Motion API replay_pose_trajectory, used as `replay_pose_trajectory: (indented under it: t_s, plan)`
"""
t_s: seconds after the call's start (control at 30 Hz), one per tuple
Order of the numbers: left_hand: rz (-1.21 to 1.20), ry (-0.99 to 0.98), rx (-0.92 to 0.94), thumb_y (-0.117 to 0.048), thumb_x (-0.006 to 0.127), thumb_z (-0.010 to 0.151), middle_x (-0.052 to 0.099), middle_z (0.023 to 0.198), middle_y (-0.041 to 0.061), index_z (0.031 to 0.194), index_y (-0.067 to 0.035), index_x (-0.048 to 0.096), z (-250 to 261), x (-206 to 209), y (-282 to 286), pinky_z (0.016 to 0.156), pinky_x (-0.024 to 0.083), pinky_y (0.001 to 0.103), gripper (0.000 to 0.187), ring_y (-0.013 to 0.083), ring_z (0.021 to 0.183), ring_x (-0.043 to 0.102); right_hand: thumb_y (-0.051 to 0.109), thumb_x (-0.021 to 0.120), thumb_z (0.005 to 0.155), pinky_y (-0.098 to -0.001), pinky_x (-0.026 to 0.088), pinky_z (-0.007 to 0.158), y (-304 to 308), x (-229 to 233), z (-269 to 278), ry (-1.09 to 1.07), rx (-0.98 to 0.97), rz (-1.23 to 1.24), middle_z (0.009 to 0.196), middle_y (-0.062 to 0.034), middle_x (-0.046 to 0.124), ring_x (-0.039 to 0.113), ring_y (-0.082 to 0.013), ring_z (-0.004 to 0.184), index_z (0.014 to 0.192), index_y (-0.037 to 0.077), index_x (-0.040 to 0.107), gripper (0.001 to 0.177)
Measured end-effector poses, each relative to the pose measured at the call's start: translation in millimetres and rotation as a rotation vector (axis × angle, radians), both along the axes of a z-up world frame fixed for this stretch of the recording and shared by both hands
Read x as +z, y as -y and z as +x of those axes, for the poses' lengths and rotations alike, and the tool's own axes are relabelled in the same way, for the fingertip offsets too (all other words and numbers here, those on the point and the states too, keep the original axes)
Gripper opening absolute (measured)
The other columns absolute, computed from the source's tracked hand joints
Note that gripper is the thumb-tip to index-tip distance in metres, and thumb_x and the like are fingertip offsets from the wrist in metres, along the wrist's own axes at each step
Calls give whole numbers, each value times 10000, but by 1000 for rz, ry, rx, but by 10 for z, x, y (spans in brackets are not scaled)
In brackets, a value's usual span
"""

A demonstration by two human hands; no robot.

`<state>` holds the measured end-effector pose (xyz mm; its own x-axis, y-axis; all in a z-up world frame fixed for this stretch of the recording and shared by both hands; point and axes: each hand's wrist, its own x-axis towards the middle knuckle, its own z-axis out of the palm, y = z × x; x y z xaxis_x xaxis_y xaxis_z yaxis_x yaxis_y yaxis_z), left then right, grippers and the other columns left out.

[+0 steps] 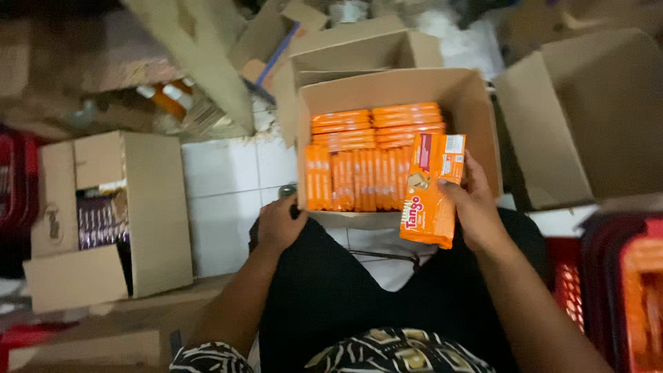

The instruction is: The person transfers orange snack packs from a red basket into a cardboard box, arranging them in neat rows. The person repeatedly picks up stacks of snacks and places them into the box until it is filled.

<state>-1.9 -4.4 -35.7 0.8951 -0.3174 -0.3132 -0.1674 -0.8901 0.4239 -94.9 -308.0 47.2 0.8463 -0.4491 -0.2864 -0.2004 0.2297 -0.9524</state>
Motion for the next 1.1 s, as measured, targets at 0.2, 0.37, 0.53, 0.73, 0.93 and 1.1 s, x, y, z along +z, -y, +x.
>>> replay_pose_trajectory:
  t_s: [0.2,0.37,0.53,0.73,0.93,1.1]
  plan:
    - [-87,-16,-1,-408,511,840,645,1019,77,1131,-153,593,51,20,-53,963,325,459,395,277,1025,568,106,584,775,-304,519,458,-396,-505,644,-101,78,-96,855,-132,455,571,-212,648,1394,100,266,696]
    - [-66,-80,-43,-377,514,846,619,1085,103,1172,-117,567,117,99,-81,988,289,456,420,285,1077,542,173,703,703,-306,439,642,-486,-1495,1150,-164,177,-405,933,-197,460,519,-275,819,1385,148,329,778]
    - [-78,-111,-37,-352,518,863,612,1106,93,1219,-128,536,140,166,-107,1000,265,467,421,274,1096,529,377,700,712,-450,413,880,-773,-1566,1296,-334,325,-629,1150,-222,368,493,-381,1072,1398,244,311,800]
    - [-103,-150,-35,-387,509,867,613,1098,103,1201,-123,547,195,145,-145,982,281,456,426,281,1089,526,257,581,809,-519,446,826,-1056,-1530,1323,-446,526,-668,1177,-234,292,496,-465,1031,1427,170,220,722]
    - [-81,-205,-59,-371,510,865,606,1124,96,1223,-135,530,262,216,-131,992,255,464,430,283,1109,512,168,435,867,-517,521,680,-1283,-1257,1167,-590,820,-847,1276,-267,196,602,-433,852,1431,136,106,654]
    - [-95,-201,-73,-400,500,870,608,1119,74,1233,-159,525,263,89,-157,992,250,450,436,257,1103,516,208,552,798,-582,443,839,-1095,-1350,1162,-622,913,-638,1398,-300,-30,429,-534,1103,1432,155,119,770]
